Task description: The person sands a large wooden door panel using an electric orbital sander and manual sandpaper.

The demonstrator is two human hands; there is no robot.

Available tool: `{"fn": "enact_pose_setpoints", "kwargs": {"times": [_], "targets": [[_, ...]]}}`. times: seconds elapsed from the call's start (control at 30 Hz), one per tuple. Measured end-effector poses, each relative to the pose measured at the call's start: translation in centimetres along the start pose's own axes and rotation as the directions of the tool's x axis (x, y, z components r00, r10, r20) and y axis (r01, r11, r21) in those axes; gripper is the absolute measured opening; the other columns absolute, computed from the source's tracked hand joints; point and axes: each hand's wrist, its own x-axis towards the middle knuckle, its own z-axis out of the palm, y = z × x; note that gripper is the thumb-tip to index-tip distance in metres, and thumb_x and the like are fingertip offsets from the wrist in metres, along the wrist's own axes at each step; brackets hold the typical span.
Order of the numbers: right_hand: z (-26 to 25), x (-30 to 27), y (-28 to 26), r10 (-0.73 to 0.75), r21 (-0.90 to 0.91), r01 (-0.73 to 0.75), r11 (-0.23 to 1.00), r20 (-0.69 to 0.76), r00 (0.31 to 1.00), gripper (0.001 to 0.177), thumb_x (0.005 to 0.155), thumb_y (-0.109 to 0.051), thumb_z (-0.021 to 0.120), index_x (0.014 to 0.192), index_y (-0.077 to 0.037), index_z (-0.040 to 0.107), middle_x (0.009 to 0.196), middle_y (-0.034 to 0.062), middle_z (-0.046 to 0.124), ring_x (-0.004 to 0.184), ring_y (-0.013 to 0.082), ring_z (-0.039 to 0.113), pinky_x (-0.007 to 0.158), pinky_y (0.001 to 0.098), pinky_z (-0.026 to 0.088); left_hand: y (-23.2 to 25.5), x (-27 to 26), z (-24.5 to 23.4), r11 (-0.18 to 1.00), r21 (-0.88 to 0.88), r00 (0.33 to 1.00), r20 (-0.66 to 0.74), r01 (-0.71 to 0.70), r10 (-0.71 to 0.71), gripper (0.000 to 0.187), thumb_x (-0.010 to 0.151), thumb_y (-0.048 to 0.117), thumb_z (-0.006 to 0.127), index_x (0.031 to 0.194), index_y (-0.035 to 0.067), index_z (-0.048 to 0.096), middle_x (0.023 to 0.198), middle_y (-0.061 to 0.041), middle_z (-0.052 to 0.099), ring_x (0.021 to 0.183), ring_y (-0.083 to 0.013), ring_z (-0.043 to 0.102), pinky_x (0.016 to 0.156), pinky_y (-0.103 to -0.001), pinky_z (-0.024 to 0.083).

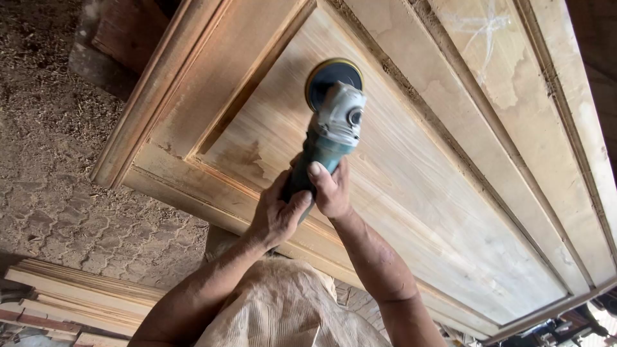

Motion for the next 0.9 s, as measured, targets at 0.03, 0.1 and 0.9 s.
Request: {"fn": "enact_pose_setpoints", "kwargs": {"times": [0.03,0.1,0.9], "targets": [[0.2,0.2,0.0,0.022,0.041,-0.022,0.999,0.010,1.000,0.065,0.094,-0.055,0.067,0.121,0.003,0.054,0.095,0.0144,0.070,0.083,0.0213,0.072,0.073,0.0366,0.064,-0.1,0.2,-0.4,1.000,-0.016,1.000,0.006,-0.014,0.014,0.067,0.100,0.063,0.052,0.130,0.002,0.054,0.088,-0.007,0.068,0.080,-0.0152,0.071,0.066,-0.031,0.060],[0.8,1.0,-0.1,0.035,0.085,-0.036,0.996,0.019,0.999,0.063,0.095,-0.052,0.068,0.122,0.003,0.054,0.097,0.0158,0.070,0.085,0.0218,0.071,0.076,0.0373,0.062,0.0,1.0,-1.4,0.999,-0.027,0.999,0.016,-0.034,0.035,0.068,0.100,0.063,0.052,0.131,0.002,0.052,0.089,-0.005,0.069,0.083,-0.0142,0.072,0.067,-0.030,0.061],[1.9,-1.5,3.8,0.031,0.055,-0.029,0.998,-0.044,0.999,0.055,0.100,-0.043,0.066,0.126,0.006,0.058,0.102,0.0158,0.069,0.094,0.0214,0.066,0.088,0.0357,0.057,-0.2,1.8,-4.5,0.996,0.040,0.992,0.106,-0.078,0.073,0.061,0.104,0.064,0.048,0.113,0.004,0.056,0.078,-0.003,0.063,0.069,-0.0131,0.067,0.055,-0.030,0.057]]}}
